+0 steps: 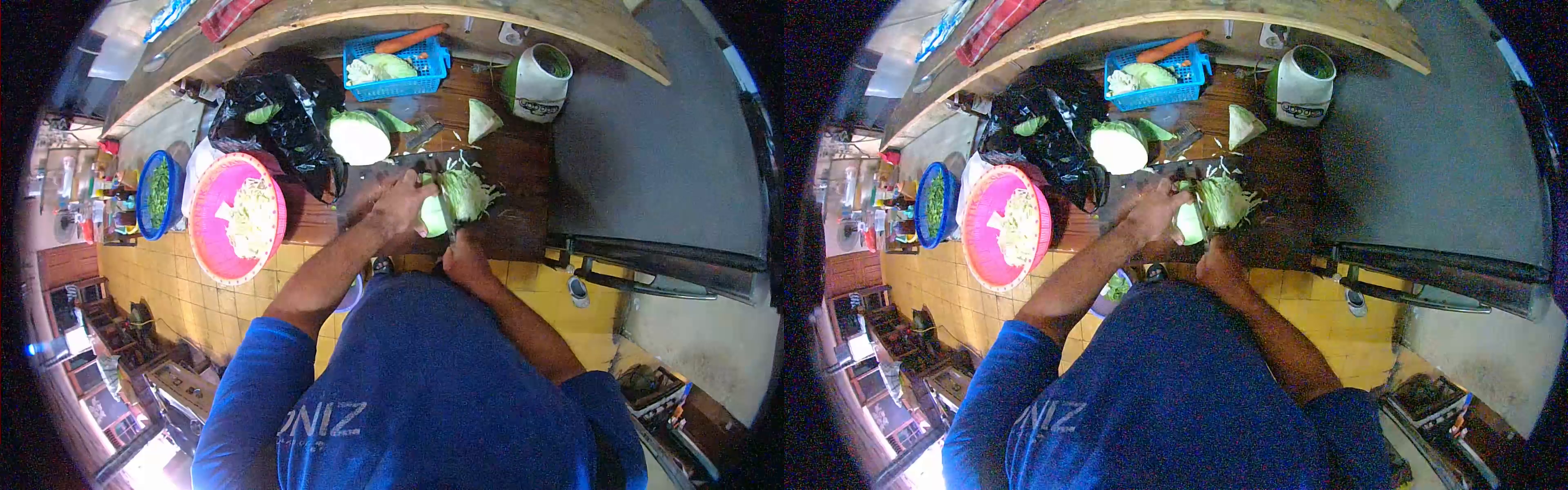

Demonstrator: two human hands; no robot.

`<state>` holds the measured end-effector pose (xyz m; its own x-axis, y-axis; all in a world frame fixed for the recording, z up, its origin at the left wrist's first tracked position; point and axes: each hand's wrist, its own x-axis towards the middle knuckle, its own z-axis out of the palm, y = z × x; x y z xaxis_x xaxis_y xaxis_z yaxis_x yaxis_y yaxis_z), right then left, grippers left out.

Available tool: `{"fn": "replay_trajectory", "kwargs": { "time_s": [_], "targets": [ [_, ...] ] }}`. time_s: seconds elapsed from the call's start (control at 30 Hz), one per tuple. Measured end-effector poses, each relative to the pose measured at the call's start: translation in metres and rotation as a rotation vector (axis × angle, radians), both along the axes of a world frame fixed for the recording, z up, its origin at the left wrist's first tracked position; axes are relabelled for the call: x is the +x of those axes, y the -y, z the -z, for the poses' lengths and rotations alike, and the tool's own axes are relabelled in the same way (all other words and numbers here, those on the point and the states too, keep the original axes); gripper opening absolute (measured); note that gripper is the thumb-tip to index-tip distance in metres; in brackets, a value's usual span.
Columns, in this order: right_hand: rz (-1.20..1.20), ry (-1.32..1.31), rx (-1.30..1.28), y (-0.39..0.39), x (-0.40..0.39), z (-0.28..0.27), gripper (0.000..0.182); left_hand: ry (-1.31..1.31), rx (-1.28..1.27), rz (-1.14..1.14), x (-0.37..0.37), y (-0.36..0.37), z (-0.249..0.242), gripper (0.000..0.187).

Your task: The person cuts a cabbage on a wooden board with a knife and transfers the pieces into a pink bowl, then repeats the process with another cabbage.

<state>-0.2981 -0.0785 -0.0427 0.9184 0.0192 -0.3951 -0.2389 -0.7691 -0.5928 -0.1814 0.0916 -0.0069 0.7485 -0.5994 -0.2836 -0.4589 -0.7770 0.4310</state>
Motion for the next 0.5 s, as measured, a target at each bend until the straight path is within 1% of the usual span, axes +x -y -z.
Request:
{"fn": "replay_trajectory", "kwargs": {
  "time_s": [0.07, 0.1, 0.17, 0.2, 0.27, 0.3, 0.33, 0.4, 0.43, 0.5],
  "targets": [
    [0.047, 0.045, 0.084, -0.006, -0.003, 0.028, 0.032, -0.036, 0.046, -0.013, 0.001, 0.003, -0.017, 0.080],
    [0.045, 0.042, 0.086, -0.011, 0.001, 0.031, 0.032, -0.024, 0.009, -0.007, 0.003, 0.002, -0.014, 0.081],
    [0.065, -0.057, -0.045, -0.018, 0.008, 0.037, 0.029, -0.009, 0.015, 0.001, 0.000, -0.001, -0.009, 0.081],
    [0.070, -0.054, -0.048, -0.018, 0.008, 0.042, 0.029, 0.017, 0.019, 0.010, 0.001, 0.000, -0.013, 0.082],
    [0.098, 0.010, 0.036, -0.017, 0.011, 0.050, 0.027, 0.030, -0.019, 0.017, 0.003, -0.003, -0.001, 0.082],
    [0.074, 0.069, 0.012, -0.018, 0.010, 0.044, 0.027, 0.001, -0.030, -0.004, 0.002, -0.003, -0.001, 0.081],
    [0.078, 0.075, 0.010, -0.016, 0.010, 0.038, 0.027, -0.028, -0.039, -0.025, 0.000, -0.003, -0.002, 0.081],
    [0.090, -0.160, -0.006, -0.012, 0.014, 0.024, 0.033, 0.023, 0.009, -0.006, -0.004, -0.002, -0.005, 0.080],
    [0.089, -0.150, -0.005, -0.008, 0.013, 0.022, 0.033, 0.027, 0.024, 0.000, -0.005, -0.002, -0.006, 0.080],
    [-0.012, -0.096, -0.073, -0.001, 0.005, 0.016, 0.034, 0.025, 0.065, 0.031, -0.004, -0.001, -0.011, 0.076]
  ]
}}
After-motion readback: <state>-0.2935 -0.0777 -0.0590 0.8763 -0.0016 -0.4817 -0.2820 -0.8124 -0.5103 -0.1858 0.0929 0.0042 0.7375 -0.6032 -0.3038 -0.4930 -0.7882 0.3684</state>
